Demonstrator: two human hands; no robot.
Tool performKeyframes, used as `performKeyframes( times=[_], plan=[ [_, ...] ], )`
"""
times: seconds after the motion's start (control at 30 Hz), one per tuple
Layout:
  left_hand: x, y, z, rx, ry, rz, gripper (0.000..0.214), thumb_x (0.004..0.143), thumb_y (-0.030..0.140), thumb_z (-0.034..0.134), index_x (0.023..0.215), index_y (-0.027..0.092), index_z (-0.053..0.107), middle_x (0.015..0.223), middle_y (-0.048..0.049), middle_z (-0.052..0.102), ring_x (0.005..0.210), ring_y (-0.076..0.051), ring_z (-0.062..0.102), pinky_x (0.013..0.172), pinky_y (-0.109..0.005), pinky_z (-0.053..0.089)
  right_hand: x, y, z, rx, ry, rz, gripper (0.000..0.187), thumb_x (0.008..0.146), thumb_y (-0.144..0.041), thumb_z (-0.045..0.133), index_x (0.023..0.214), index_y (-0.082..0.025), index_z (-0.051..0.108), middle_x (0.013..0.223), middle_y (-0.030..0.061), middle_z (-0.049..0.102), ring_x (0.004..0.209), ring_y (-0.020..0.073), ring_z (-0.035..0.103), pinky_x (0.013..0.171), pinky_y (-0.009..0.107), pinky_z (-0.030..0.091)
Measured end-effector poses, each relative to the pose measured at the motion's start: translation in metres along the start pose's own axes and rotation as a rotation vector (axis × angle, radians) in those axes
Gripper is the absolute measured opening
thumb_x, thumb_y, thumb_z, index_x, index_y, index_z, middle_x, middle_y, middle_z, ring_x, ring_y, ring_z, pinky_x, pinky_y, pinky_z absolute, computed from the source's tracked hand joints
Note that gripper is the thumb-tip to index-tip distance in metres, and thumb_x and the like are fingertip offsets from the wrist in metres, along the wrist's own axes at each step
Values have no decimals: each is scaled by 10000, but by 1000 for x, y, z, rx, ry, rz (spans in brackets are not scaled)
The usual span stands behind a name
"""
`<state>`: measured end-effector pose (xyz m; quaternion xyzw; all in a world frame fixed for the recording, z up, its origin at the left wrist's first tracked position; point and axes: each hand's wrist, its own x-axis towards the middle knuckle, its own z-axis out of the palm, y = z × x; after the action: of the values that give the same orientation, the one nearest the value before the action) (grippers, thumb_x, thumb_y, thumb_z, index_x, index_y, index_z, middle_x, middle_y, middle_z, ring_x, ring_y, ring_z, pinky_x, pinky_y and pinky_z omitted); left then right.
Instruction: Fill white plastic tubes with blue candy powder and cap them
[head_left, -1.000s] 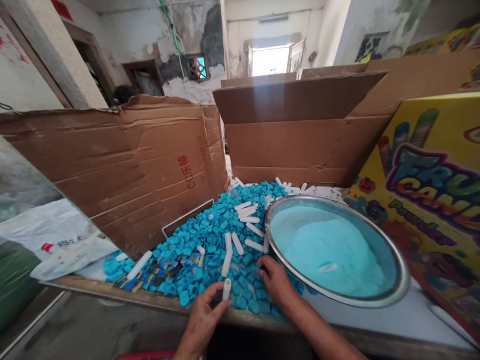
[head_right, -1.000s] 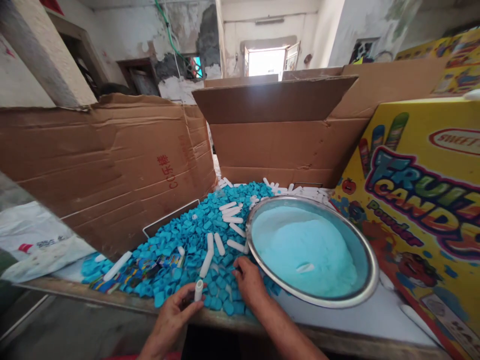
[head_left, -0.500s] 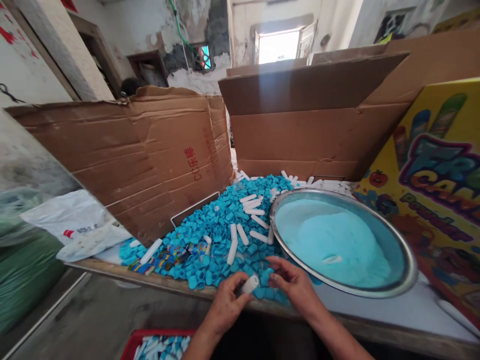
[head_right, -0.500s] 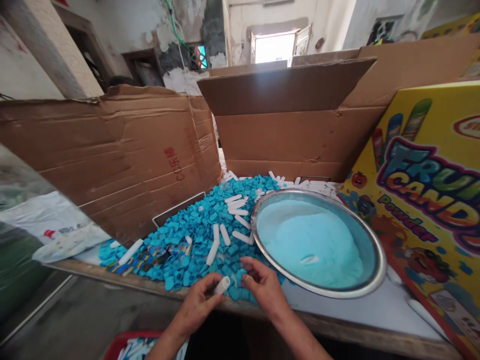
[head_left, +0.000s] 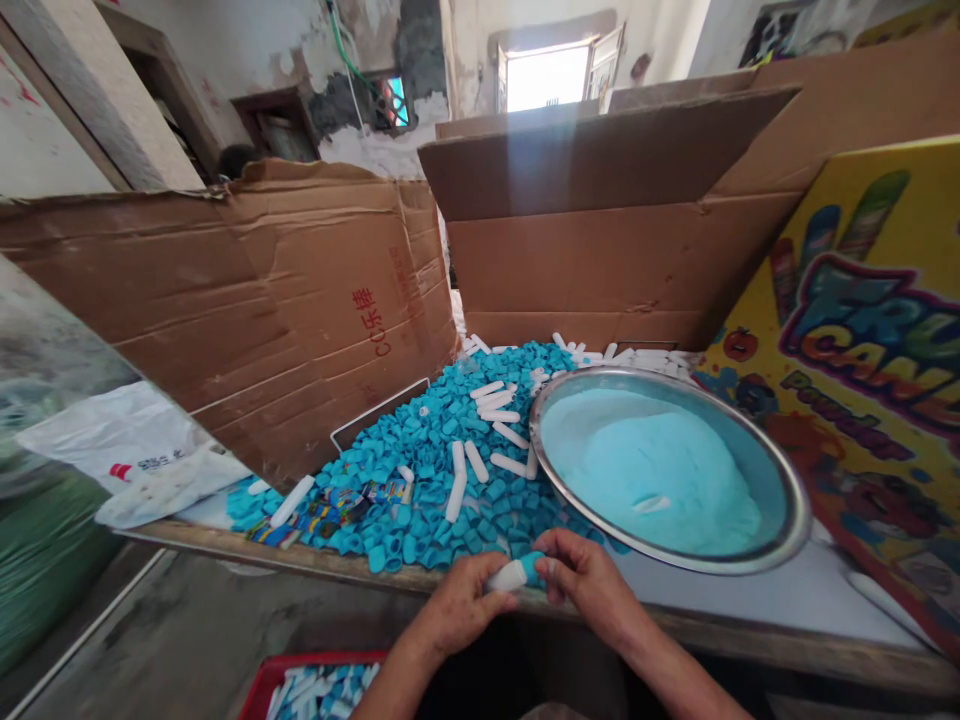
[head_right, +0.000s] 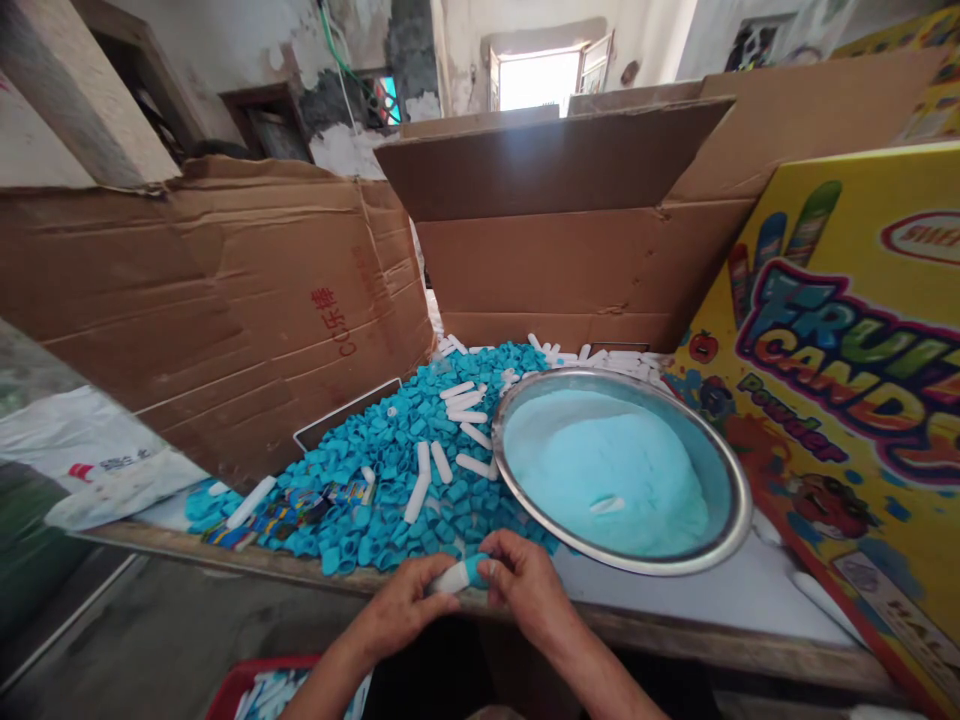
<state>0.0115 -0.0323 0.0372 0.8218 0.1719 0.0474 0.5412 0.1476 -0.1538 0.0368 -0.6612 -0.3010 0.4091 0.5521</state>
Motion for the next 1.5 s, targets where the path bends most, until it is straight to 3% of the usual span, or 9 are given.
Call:
performKeyframes(
  times=[0.17, 0.37, 0.57, 0.7, 0.83, 1.0, 1.1, 1.23, 1.5],
  plan=[
    [3, 1, 0, 11, -91, 17, 176, 728, 323, 539, 730, 173, 630, 649, 17, 544, 649, -158, 457, 574, -207, 321, -4, 4, -5, 37, -123, 32, 209, 665, -391, 546, 708, -207, 459, 466, -83, 465, 341, 62, 342, 366, 189, 233],
    [7, 7, 4, 52, -123, 63, 169, 748, 311, 524, 737, 173, 621, 668, 15, 574, 652, -163, 491, 579, -219, 322, -10, -3, -9, -20, -103, 10, 185, 665, -362, 552, 656, -195, 473, 454, -77, 439, 383, 63, 343, 386, 188, 246],
    [13, 7, 19, 393, -36, -61, 93, 693, 248, 598, 735, 179, 643, 679, -31, 651, 646, -207, 576, 541, -241, 344, -13, -4, -13, 41, -144, 35, 240, 665, -401, 570, 710, -186, 474, 473, -78, 489, 356, 54, 361, 373, 180, 258],
    [17, 7, 28, 614, 12, -29, 195, 647, 102, 529, 765, 192, 655, 723, -83, 689, 690, -256, 624, 592, -283, 395, -15, -3, -19, 59, -185, 122, 250, 634, -383, 583, 735, -193, 456, 477, -79, 533, 322, 51, 371, 340, 169, 249],
    [22, 13, 34, 665, -14, 15, 236, 621, 73, 519, 773, 195, 652, 738, -96, 702, 706, -263, 644, 601, -290, 422, -16, -5, -26, 102, -170, 165, 221, 592, -343, 580, 686, -193, 448, 433, -83, 515, 317, 41, 326, 332, 166, 200],
    [28, 24, 38, 768, -113, -34, 228, 675, 113, 495, 834, 173, 648, 811, -122, 711, 774, -274, 659, 633, -307, 459, -16, -4, -26, 131, -86, 207, 158, 536, -259, 556, 614, -192, 435, 383, -101, 429, 344, 39, 305, 358, 168, 179],
    [29, 26, 39, 792, -142, -50, 236, 688, 124, 490, 860, 155, 649, 824, -139, 712, 788, -288, 662, 648, -326, 475, -16, 1, -23, 84, -39, 187, 133, 534, -208, 537, 590, -192, 417, 374, -100, 412, 360, 42, 312, 374, 171, 189],
    [25, 20, 41, 797, -175, -39, 226, 687, 130, 501, 855, 160, 649, 836, -126, 714, 805, -278, 664, 662, -312, 479, -21, 6, -21, 40, -67, 264, 146, 577, -236, 532, 627, -205, 399, 378, -90, 432, 338, 52, 284, 362, 185, 165],
    [10, 10, 45, 712, -206, -55, 185, 722, 178, 495, 821, 191, 651, 848, -96, 718, 824, -274, 656, 632, -288, 441, -51, 28, -5, -22, -34, 105, 178, 701, -357, 514, 755, -194, 467, 528, -65, 457, 448, 81, 387, 441, 194, 296]
  ],
)
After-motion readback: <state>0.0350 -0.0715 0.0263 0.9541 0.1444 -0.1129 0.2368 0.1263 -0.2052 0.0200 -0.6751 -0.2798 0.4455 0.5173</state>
